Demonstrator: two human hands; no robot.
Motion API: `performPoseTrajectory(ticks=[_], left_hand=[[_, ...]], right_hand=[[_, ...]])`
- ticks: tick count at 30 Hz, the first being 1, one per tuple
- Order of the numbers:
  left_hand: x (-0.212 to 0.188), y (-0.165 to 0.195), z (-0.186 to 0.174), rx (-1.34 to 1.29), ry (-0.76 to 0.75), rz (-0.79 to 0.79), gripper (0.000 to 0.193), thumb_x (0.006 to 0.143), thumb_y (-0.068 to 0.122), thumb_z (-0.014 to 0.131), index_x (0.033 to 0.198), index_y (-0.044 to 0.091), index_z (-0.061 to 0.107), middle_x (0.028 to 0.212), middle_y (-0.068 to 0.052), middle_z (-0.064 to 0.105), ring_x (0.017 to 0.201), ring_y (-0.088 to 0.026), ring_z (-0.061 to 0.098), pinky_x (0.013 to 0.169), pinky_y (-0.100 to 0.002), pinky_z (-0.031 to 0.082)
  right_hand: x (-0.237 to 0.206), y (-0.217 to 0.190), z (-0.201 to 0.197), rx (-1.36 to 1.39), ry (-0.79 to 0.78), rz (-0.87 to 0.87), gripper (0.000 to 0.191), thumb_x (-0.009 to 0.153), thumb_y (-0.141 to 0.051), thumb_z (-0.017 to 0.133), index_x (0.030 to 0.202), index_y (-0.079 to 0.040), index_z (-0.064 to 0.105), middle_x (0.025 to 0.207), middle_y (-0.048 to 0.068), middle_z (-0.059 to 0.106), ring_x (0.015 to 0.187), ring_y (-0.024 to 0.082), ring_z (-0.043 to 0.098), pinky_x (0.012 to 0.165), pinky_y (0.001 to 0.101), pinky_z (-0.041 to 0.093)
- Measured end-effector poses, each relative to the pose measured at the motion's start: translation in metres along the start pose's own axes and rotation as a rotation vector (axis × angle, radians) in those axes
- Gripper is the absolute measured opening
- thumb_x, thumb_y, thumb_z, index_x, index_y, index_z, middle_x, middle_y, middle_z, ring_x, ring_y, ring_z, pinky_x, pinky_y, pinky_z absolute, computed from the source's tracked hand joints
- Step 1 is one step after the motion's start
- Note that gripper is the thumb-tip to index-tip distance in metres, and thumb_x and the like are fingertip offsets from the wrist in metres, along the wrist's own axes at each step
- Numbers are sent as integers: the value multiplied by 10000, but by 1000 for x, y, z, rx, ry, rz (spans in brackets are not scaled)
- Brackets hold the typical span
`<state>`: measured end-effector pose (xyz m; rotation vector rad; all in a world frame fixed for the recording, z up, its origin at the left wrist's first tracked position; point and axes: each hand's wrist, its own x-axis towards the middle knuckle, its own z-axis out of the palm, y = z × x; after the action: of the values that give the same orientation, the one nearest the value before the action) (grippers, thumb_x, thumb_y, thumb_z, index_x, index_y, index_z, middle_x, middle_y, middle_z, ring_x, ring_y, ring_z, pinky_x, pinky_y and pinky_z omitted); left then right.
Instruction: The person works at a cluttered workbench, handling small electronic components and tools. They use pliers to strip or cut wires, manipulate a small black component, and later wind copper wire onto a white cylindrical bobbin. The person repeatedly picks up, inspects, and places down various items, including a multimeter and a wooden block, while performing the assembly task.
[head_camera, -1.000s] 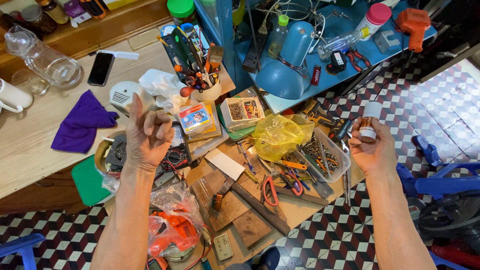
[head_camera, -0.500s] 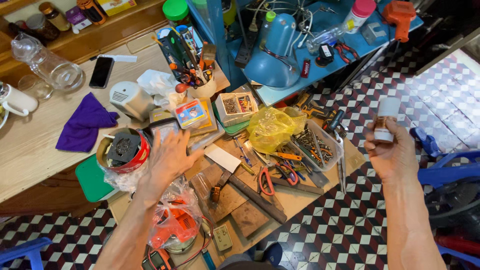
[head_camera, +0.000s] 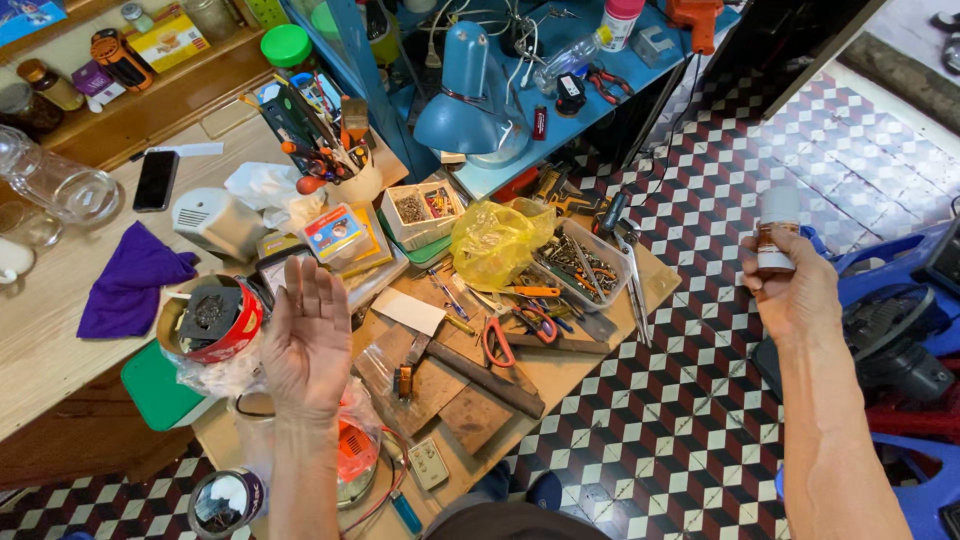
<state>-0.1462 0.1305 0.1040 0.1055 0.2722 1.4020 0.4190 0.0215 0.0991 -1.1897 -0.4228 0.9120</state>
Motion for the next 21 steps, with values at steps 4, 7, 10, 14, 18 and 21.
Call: performPoseTrajectory(ticks=[4,7,10,14,18,21], left_hand=[[-15,-14,-19,-20,100,-5,283,1091,115,536,1342,26,631,1307,-114,700,1232,-242,655,1178,-424,482],[-37,-27,-40,-68,176,-114,297,1045,109,526,1309,34,640,1296,-102,711,1190,-241,684,1104,-443,521],[-67,-50,-60,-122,153,-194,309,1078,96,513,1336,-11,645,1285,-153,711,1130,-258,715,1004,-408,574],[-121,-86,-77,-229,226,-407,296,1076,137,504,1297,-5,643,1201,-166,728,1020,-258,740,891,-344,628],[-170,-116,-83,-239,296,-620,271,1075,154,517,1262,-7,631,1162,-176,734,969,-233,740,839,-289,635],[-199,-133,-85,-207,278,-746,294,1062,133,533,1292,-25,626,1137,-171,727,946,-220,732,822,-278,635]], right_hand=[[-48,-22,-15,-82,41,-75,252,1095,-163,614,1271,17,598,1027,127,678,767,179,619,627,283,437],[-87,-30,-37,-199,68,-136,250,1123,-149,618,1290,36,598,1042,147,683,773,171,617,626,278,431],[-125,-41,-87,-222,100,-174,209,1124,-143,605,1225,39,586,1023,143,680,769,164,627,600,272,427],[-168,-43,-182,-223,216,-191,210,1126,-187,615,1269,-35,598,1038,102,678,755,119,631,581,229,417],[-222,-47,-284,-330,267,-245,187,1166,-263,585,1189,-78,584,1066,53,673,695,41,556,566,190,334],[-285,-44,-338,-365,329,-305,147,1151,-221,555,1150,-75,572,1070,56,625,706,51,551,526,180,317]])
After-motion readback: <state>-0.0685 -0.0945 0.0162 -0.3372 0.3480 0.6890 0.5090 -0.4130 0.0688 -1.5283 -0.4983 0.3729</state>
